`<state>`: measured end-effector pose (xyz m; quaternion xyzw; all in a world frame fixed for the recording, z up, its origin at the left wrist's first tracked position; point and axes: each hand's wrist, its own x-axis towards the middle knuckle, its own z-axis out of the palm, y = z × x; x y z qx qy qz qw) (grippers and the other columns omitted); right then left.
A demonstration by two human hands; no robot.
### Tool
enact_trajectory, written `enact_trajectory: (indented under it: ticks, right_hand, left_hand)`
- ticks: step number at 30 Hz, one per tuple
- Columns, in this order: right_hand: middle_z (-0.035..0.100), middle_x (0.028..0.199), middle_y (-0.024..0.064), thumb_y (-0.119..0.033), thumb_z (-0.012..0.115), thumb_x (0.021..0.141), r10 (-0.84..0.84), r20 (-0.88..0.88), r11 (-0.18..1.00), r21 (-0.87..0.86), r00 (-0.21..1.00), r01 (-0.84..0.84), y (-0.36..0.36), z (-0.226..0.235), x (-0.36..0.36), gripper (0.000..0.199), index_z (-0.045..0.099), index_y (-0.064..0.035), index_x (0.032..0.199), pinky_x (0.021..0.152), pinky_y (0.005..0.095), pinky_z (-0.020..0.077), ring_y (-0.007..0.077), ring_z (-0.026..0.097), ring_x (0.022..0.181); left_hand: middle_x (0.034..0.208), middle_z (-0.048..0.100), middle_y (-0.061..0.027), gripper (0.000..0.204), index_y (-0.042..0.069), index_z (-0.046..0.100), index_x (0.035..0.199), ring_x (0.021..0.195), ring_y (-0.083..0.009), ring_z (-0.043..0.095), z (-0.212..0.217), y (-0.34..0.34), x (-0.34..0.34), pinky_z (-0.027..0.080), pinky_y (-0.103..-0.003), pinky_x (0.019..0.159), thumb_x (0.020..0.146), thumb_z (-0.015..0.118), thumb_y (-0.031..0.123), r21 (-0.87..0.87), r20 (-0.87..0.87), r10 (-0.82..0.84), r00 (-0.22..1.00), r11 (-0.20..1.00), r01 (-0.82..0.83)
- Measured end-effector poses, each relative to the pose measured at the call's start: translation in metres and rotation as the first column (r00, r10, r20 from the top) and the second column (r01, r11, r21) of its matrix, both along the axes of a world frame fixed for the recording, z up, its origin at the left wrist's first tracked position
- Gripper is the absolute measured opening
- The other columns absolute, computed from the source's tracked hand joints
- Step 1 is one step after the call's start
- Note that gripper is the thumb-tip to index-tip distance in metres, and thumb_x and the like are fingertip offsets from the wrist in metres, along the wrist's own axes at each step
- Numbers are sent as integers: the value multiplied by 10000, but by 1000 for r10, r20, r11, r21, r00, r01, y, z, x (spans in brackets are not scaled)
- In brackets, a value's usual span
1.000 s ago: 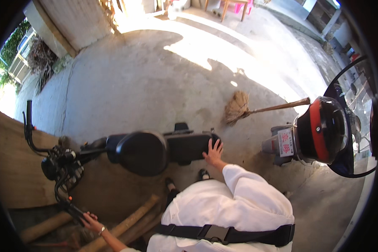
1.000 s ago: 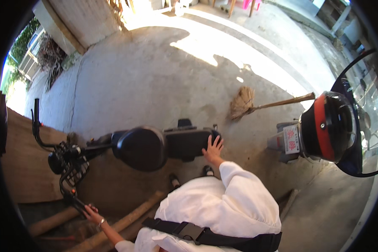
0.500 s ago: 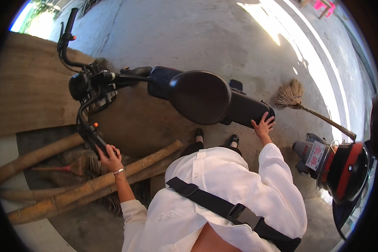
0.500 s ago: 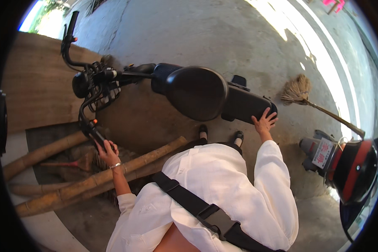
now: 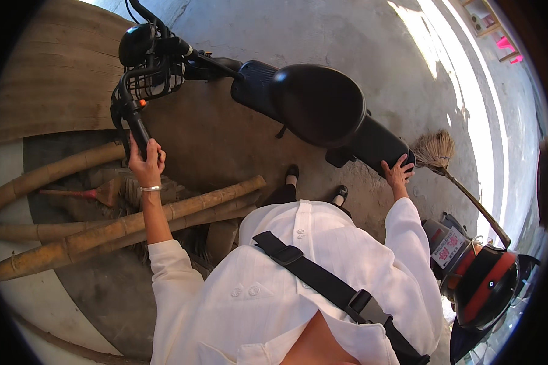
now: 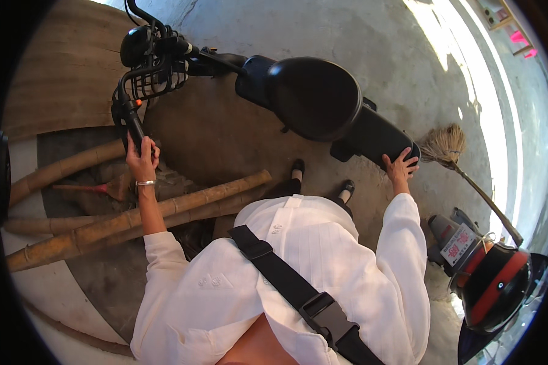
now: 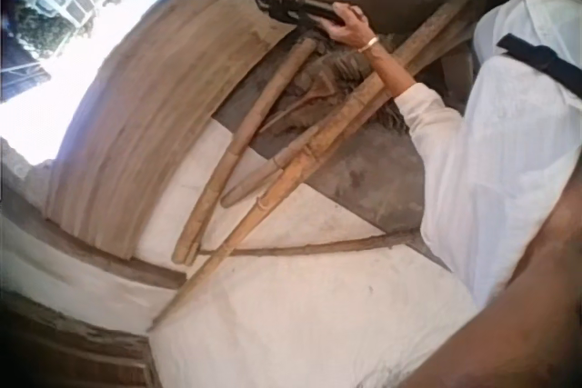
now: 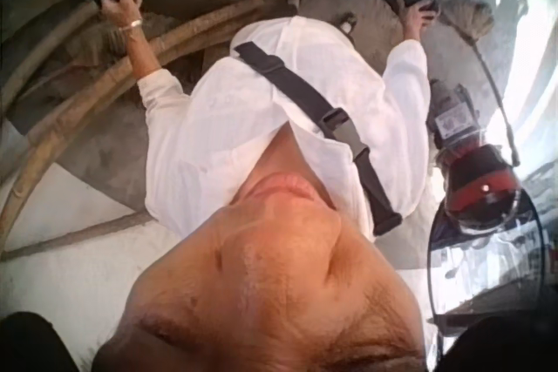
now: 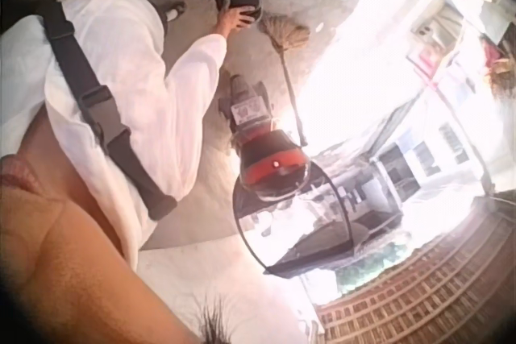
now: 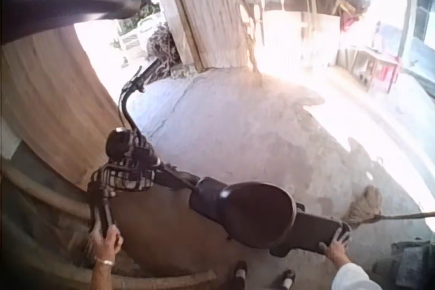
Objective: The person sweeps a concrete outdoor area using a traditional straw broom. They move a parked electric scooter to access the space underneath and continue sweeping around it. The person also briefly places the broom into the scooter's front basket before resuming the cleaning task.
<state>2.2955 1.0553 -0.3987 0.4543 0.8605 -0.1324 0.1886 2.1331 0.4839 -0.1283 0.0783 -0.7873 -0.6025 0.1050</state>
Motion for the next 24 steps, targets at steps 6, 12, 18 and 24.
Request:
enact_trajectory:
  ticks: [6,12,18,24]
  right_hand:
    - [-54,1367,265,-652,484,691,15,37,1000,6,999,-15,11,-13,3,959,-59,-213,1348,936,606,175,530,22,1212]
    - [-65,1369,258,-657,472,694,20,63,1000,-11,998,-20,15,-8,-2,959,-78,-219,1345,939,603,174,524,12,1217]
    - [-76,1370,255,-652,466,702,26,68,1000,-18,997,-25,18,-11,1,952,-94,-224,1342,942,600,172,521,0,1219]
    - [-83,1371,252,-639,470,710,17,121,1000,-13,993,-15,18,-13,1,953,-122,-233,1336,945,593,179,519,-2,1219]
  left_hand:
    - [643,488,-6,469,74,343,1250,457,-54,461,0,-24,-9,289,-160,306,828,535,144,-39,18,-112,994,993,113]
    - [662,495,-19,503,64,308,1276,463,-57,461,9,-28,-12,294,-155,313,828,530,124,-43,23,-170,985,984,171]
    - [674,497,-24,567,47,250,1308,457,-61,457,10,-42,-19,291,-155,315,821,533,108,-52,37,-205,978,977,207]
    - [660,487,-12,615,61,214,1328,450,-52,435,24,-87,-36,294,-159,331,811,545,110,-108,90,-283,955,950,291]
